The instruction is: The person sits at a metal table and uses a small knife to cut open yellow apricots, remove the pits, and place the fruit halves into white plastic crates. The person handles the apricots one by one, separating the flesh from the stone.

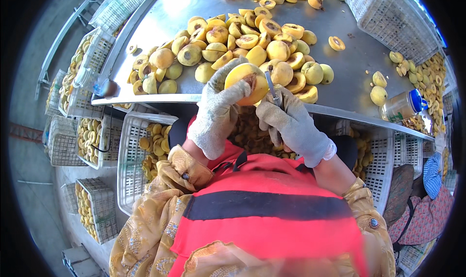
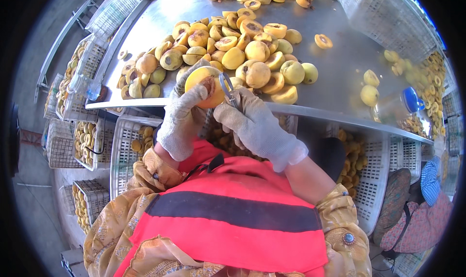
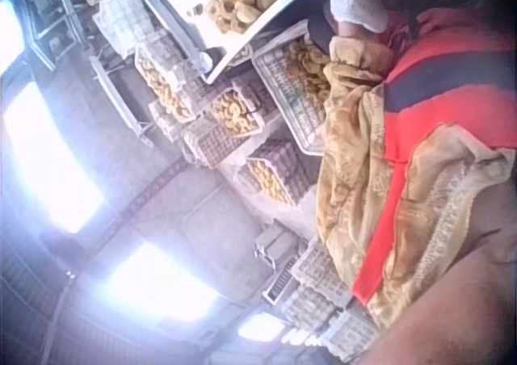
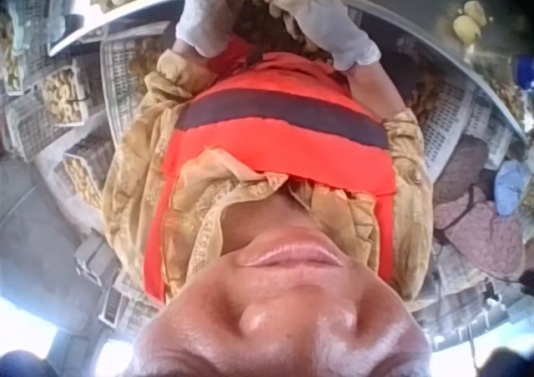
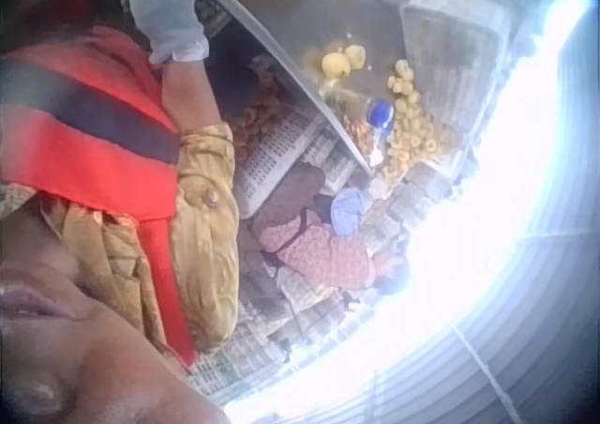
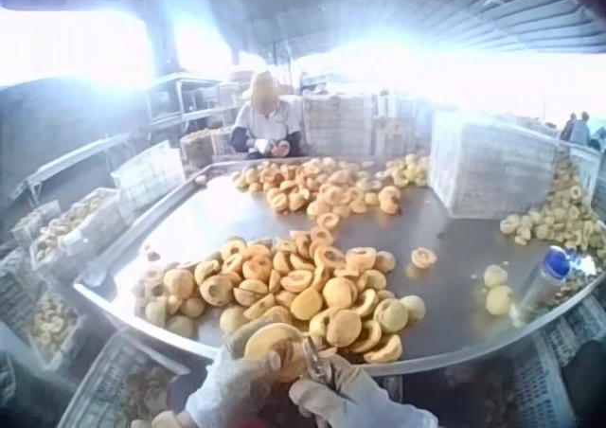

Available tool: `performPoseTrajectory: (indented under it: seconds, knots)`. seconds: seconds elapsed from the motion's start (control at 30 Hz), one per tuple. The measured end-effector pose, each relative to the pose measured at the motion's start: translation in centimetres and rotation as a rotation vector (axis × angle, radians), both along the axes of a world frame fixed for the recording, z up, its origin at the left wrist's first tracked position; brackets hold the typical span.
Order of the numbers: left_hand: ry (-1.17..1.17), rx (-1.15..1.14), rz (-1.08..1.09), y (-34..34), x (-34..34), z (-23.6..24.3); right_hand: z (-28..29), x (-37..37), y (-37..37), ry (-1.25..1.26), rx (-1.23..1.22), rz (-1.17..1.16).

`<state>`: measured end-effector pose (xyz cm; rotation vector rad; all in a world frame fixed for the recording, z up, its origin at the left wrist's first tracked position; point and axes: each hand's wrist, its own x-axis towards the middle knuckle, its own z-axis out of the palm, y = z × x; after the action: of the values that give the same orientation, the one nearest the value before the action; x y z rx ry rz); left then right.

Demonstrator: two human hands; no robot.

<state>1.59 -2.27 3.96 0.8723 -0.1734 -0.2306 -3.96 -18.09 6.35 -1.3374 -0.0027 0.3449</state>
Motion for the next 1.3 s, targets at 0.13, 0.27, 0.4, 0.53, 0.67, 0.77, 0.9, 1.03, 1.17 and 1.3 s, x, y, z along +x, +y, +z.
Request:
performPoseTrajectory:
  seconds: [0.13,0.27,0.4,0.53,0.67,0.77,0.9,1.03,1.17,1.3]
  knots:
    - [-0.008,-0.139,-0.121,-0.3,-0.5,-1.5,-0.3,-0.3,0.4,0.099,-0.104,0.003]
    - [-0.063,0.01,-0.067,-0.3,-0.8,-1.2,0.6,-0.3,0.1,-0.029,-0.322,0.008]
    - [-0.138,0.156,-0.005,-0.3,-0.6,-0.9,-1.9,-0.1,0.1,-0.326,-0.508,-0.036]
    - [-0.143,0.073,-0.002,0.1,-0.8,-1.1,-1.8,-0.1,0.2,-0.358,-0.586,-0.002]
    - [-0.206,0.246,0.054,0.1,-1.2,-1.7,0.3,-0.5,0.6,0.033,-0.482,0.144]
    - [-0.299,0.417,0.186,-0.3,-1.7,-2.5,2.2,-0.4,1.0,0.393,-0.4,0.248]
    - [-0.345,0.539,0.328,-1.1,-1.9,-2.1,-2.3,-0.9,2.1,0.017,-0.403,0.052]
    - [-0.288,0.563,0.308,-1.0,-1.7,-2.2,0.1,-1.1,2.6,0.19,-0.315,0.151]
    - [-0.282,0.577,0.126,0.0,-0.4,-2.0,-0.1,-0.4,1.9,0.365,-0.22,0.25]
    - [-0.006,0.785,-0.126,1.0,0.0,0.7,0.4,0.0,1.0,0.47,-0.177,0.356]
